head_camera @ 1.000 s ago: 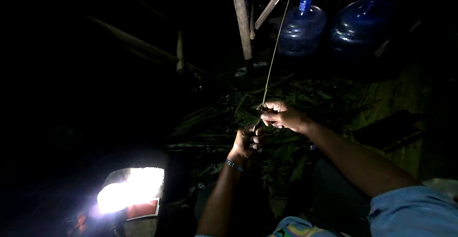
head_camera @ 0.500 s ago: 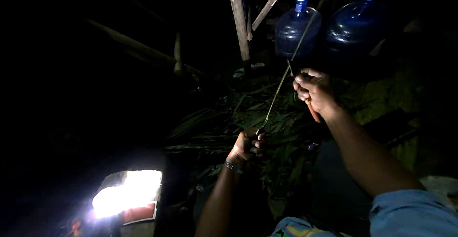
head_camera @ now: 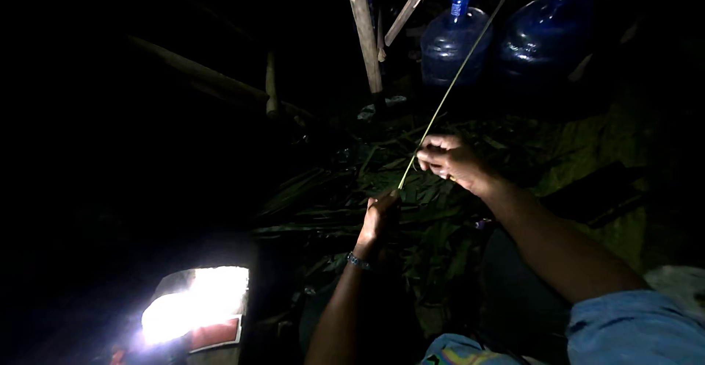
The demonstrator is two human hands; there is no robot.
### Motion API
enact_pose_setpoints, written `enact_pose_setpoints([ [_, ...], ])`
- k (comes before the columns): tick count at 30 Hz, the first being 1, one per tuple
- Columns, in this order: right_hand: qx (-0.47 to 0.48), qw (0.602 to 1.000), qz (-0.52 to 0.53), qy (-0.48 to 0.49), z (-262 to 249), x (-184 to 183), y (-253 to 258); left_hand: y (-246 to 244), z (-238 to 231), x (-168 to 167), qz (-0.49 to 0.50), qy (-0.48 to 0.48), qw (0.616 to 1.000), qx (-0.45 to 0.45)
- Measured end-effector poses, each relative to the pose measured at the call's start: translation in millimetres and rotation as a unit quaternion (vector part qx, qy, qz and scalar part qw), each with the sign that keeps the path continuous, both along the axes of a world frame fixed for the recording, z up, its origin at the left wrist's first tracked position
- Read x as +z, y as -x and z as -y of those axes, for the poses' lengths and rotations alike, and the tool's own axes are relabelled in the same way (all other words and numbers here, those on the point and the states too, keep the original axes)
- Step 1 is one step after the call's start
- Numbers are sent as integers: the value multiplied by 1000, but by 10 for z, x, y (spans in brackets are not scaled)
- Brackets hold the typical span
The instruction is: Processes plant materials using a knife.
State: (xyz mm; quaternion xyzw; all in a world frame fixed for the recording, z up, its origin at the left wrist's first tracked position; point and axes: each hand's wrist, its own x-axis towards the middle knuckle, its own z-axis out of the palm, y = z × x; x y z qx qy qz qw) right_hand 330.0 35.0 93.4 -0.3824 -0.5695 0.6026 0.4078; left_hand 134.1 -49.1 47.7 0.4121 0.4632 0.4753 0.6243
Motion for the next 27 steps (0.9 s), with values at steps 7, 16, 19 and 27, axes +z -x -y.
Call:
enact_pose_setpoints([
  [7,-263,955,-135,26,-337,19,-432,22,25,22,14,25,999,16],
  [16,54,997,47,22,14,-78,-62,7,-96,-261,131,-135,976,114],
  [19,116,985,65,112,73,-75,79,-20,-143,-244,102,-83,972,194],
  [27,94,979,46,175,132,-118,281,-75,-239,-304,194,-13,957,215],
])
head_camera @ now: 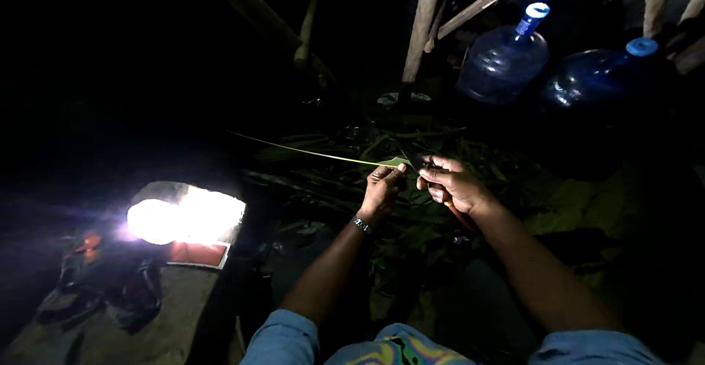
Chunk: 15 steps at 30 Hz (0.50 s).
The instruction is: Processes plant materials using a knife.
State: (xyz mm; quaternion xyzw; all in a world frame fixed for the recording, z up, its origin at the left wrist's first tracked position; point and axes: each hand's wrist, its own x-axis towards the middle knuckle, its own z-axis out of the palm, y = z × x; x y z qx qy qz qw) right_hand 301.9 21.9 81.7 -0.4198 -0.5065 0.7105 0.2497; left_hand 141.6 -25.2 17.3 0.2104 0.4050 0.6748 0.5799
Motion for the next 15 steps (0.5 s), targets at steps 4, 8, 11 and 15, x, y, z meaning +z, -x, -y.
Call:
enact_pose_setpoints([
  [4,-32,996,30,-77,-34,-66,15,3,-8,-17,11,1,1000,-26],
  [8,-125,978,39,-163,-199,-101,-146,115,0,56,12,13,1000,-3],
  [11,-200,965,30,-167,-328,-134,-320,271,-46,57,24,14,997,77],
  [15,-201,978,2,-55,-254,-77,-198,246,-60,86,40,-16,993,114],
])
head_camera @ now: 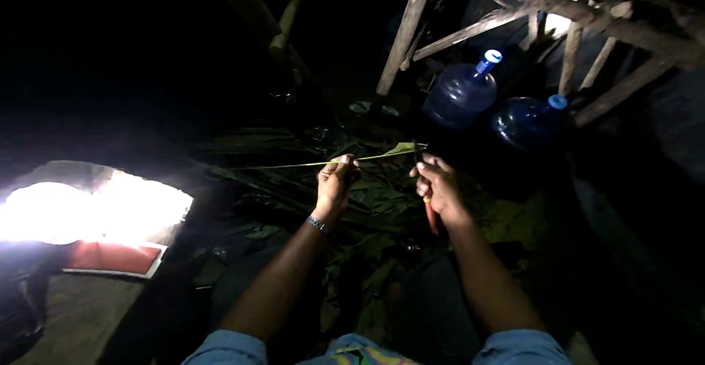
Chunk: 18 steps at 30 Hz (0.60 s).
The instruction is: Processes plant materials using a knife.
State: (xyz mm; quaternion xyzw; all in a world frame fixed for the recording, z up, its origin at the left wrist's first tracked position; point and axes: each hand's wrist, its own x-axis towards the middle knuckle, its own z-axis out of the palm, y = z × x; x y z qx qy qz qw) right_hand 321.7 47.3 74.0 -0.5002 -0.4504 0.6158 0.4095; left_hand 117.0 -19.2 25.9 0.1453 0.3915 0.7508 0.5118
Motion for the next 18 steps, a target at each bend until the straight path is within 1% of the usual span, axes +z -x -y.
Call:
enact_pose_setpoints([
  [2,80,996,-12,46,106,26,130,-76,0,-26,-4,-14,1000,-8],
  [4,152,987,-8,44,196,27,261,-149,11,-74,-17,-32,999,-24],
  [6,167,985,-17,42,237,25,366,-194,39,-119,-42,-62,996,-41],
  [9,112,992,-33,44,154,-7,360,-161,68,-112,-49,-83,995,-35],
  [13,1,1000,-3,13,-176,-76,52,-74,51,-46,-58,-87,995,-5],
  [16,-35,999,14,17,-285,-174,-63,-112,30,-64,-96,-65,993,-2],
  [18,-34,999,14,37,-294,-192,-66,-143,25,-96,-102,-39,994,0],
])
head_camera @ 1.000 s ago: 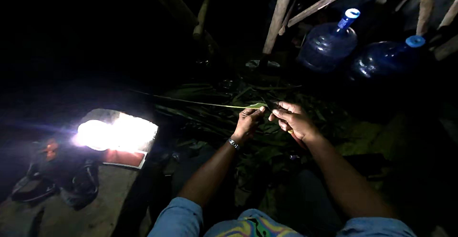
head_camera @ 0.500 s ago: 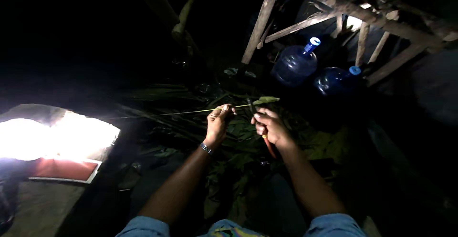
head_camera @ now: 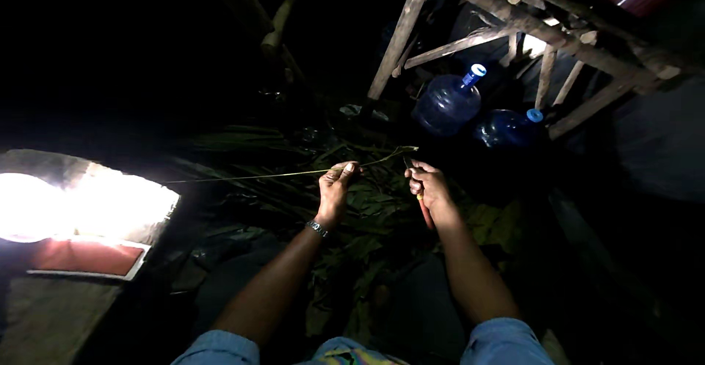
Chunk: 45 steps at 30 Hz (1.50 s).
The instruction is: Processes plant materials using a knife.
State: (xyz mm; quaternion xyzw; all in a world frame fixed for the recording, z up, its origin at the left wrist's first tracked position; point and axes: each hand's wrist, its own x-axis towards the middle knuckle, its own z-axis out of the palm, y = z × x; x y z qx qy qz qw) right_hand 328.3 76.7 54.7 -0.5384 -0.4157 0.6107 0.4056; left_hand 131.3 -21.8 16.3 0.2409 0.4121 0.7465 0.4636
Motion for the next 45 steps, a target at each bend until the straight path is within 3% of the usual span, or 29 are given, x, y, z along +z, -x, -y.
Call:
enact_pose_setpoints([
  [8,87,994,-58,27,217,152,207,85,39,41,36,-40,998,16],
  [16,184,982,-34,11,392,206,336,-65,45,-38,-15,-59,998,-17],
  [18,142,989,-19,27,284,171,265,-43,66,-39,-43,-63,997,6],
  [22,-102,993,22,60,-241,-145,-272,190,103,58,-58,-65,994,60],
  [23,-110,991,37,67,-261,-161,-323,233,92,109,-51,-64,994,68],
  [27,12,995,75,71,-23,-68,-107,168,52,78,-25,-21,998,45],
  [33,84,991,-84,54,143,82,125,35,13,-14,53,4,999,12],
  [35,69,992,-97,51,227,109,223,37,10,2,85,-21,996,4],
  [37,-5,993,-108,47,261,103,309,39,-2,-3,114,-46,992,-1],
  [40,-84,987,-135,-28,269,38,341,33,-17,-17,132,-61,989,5],
  [43,42,983,-126,-126,409,13,391,8,-36,-10,124,-60,990,14],
  [45,133,981,-94,-103,512,49,484,-32,-45,-45,113,-61,992,10],
])
